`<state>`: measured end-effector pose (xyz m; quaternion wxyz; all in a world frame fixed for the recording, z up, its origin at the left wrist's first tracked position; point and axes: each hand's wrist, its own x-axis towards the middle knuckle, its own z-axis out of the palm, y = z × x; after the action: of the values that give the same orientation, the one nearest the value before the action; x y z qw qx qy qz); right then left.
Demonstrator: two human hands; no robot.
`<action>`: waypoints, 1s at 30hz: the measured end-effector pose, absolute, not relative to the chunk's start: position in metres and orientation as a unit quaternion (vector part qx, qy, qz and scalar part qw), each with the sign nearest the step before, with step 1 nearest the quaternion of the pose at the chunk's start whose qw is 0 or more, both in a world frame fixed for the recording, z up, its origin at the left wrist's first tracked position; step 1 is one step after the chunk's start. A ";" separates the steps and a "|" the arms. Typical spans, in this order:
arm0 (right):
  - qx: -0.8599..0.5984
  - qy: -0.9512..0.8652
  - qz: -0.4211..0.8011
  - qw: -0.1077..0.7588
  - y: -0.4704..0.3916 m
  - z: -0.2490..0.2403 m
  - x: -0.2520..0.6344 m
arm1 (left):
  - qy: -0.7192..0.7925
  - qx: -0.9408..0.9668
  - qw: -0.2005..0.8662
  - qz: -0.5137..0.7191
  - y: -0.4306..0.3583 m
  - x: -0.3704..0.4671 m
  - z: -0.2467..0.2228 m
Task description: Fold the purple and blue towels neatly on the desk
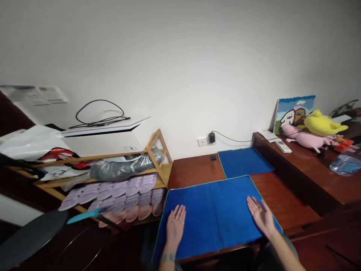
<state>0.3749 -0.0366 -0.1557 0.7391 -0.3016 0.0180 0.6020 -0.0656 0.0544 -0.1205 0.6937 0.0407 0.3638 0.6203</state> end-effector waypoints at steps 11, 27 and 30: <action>-0.301 0.031 0.543 0.783 -0.049 -0.144 0.404 | 0.371 0.077 0.643 0.666 0.064 -0.094 -0.105; -0.305 0.041 0.568 0.763 -0.025 -0.161 0.378 | 0.364 0.046 0.680 0.635 0.067 -0.083 -0.125; -0.328 0.061 0.505 0.796 -0.033 -0.162 0.416 | 0.380 0.043 0.616 0.689 0.070 -0.125 -0.124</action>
<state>0.4160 -0.0330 -0.1618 0.7959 -0.3276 0.0612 0.5054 -0.1247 0.0703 -0.1240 0.6158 0.0428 0.3800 0.6888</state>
